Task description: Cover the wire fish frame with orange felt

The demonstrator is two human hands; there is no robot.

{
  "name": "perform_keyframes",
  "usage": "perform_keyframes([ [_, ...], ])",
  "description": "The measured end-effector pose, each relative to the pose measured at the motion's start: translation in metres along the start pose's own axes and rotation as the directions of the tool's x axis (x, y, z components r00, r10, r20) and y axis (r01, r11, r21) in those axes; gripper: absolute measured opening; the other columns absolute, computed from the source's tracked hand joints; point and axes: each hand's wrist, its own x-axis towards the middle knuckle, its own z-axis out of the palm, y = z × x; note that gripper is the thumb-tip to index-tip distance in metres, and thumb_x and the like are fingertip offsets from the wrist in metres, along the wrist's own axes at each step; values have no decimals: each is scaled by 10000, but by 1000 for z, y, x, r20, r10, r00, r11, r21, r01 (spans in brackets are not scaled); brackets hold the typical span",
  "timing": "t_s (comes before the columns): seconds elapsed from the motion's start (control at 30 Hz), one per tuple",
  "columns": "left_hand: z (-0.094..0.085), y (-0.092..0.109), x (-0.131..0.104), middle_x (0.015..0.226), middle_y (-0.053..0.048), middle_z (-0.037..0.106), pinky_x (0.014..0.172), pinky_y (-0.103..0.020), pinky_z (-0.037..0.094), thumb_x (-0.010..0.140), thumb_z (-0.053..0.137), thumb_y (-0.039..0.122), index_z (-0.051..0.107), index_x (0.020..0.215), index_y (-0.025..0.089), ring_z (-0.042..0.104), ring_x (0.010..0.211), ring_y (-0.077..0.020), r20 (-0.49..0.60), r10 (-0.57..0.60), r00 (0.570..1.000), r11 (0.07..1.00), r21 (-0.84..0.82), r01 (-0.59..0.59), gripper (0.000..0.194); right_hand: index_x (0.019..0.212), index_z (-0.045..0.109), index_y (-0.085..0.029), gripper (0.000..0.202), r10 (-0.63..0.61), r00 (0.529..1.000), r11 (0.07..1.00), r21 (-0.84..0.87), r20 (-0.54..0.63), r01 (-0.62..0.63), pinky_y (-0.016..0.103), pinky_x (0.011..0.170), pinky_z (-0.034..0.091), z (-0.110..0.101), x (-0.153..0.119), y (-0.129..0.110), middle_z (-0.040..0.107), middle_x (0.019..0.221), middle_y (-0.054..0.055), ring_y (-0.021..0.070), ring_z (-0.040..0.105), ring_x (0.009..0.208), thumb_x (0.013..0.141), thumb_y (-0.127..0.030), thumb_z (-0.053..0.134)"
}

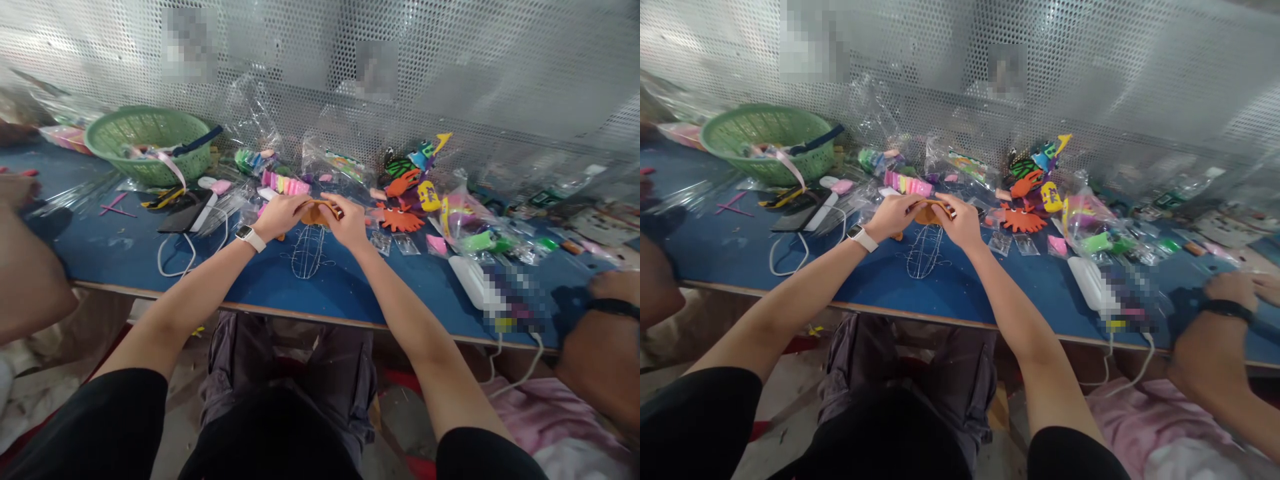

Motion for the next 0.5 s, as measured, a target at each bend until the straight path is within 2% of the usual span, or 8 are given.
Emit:
perform_keyframes([
  [0.2, 0, 3, -1, 987, -85, 874, 823, -348, 547, 1197, 514, 346, 839, 1171, 246, 778, 846, -213, -16, 27, 1000, 998, -49, -28, 342, 1196, 961, -306, 257, -59, 996, 994, 87, -62, 64, 515, 982, 723, 5, -2, -4, 945, 1150, 71, 308, 895, 1053, 1157, -448, 751],
  [0.37, 3, -1, 1, 1068, -100, 900, 847, -347, 557, 1197, 540, 344, 850, 1299, 233, 818, 917, -222, -7, 6, 1000, 999, -47, -7, 345, 1254, 956, -310, 267, -32, 997, 996, 75, -67, 37, 523, 1009, 727, 6, -3, -6, 942, 1183, 70, 307, 889, 1077, 1158, -439, 743],
  [0.5, 5, -3, 1, 1063, -87, 904, 851, -337, 561, 1195, 553, 328, 855, 1277, 238, 828, 930, -218, 0, 7, 1000, 999, -53, -7, 326, 1296, 950, -332, 272, -16, 1000, 998, 63, -12, 17, 532, 1036, 724, 6, -2, -5, 938, 1211, 65, 311, 878, 1098, 1141, -460, 767],
])
